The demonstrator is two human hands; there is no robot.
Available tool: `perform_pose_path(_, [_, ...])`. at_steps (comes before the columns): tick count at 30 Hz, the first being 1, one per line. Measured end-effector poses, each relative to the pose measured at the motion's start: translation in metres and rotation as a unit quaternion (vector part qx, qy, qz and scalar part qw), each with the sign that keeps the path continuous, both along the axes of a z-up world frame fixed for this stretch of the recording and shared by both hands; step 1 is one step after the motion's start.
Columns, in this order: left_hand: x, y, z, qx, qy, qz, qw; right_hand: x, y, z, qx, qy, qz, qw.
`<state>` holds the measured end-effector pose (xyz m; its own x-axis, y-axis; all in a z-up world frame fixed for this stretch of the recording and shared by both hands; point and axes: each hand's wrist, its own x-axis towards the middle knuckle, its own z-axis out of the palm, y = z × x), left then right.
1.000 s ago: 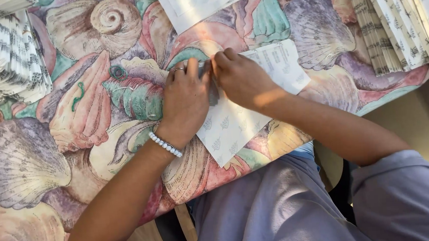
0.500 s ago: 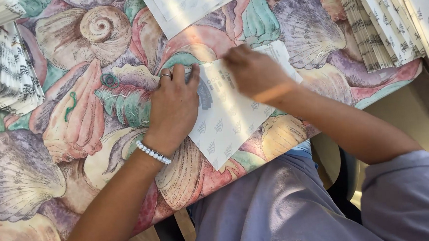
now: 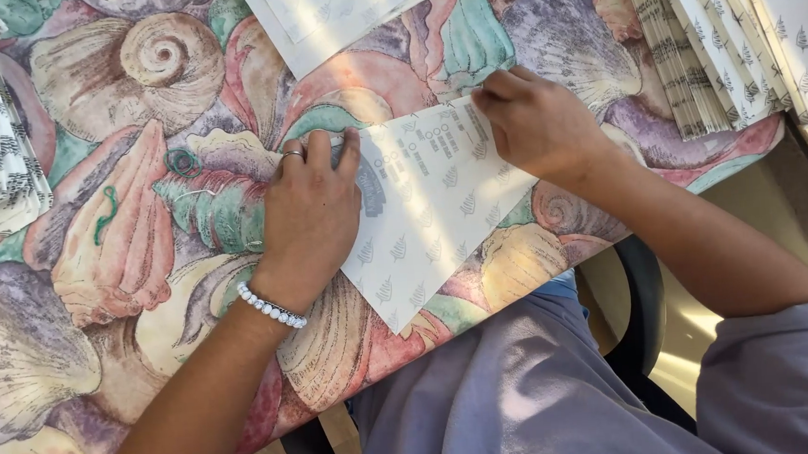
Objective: Folding printed paper sheets into a triangular shape on a table.
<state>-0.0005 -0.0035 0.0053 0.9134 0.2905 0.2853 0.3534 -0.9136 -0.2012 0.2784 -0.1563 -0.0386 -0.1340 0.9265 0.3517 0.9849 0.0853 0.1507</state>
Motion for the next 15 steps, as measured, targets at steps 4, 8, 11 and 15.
perform_pose_path(4, [0.001, 0.002, -0.012, 0.020, 0.006, -0.007, 1.000, -0.025, 0.019, -0.004, -0.016, -0.045, -0.033, 0.998])
perform_pose_path(8, [0.002, 0.003, -0.016, 0.003, -0.007, -0.001, 1.000, -0.078, 0.063, -0.003, 0.029, 0.037, 0.088, 0.995])
perform_pose_path(11, [0.004, 0.001, -0.011, -0.006, -0.010, 0.001, 1.000, -0.075, 0.068, -0.017, 0.043, 0.035, 0.111, 0.992])
perform_pose_path(15, [0.003, 0.001, -0.009, -0.004, 0.004, 0.004, 1.000, -0.032, 0.039, -0.003, 0.002, 0.033, 0.099, 0.995])
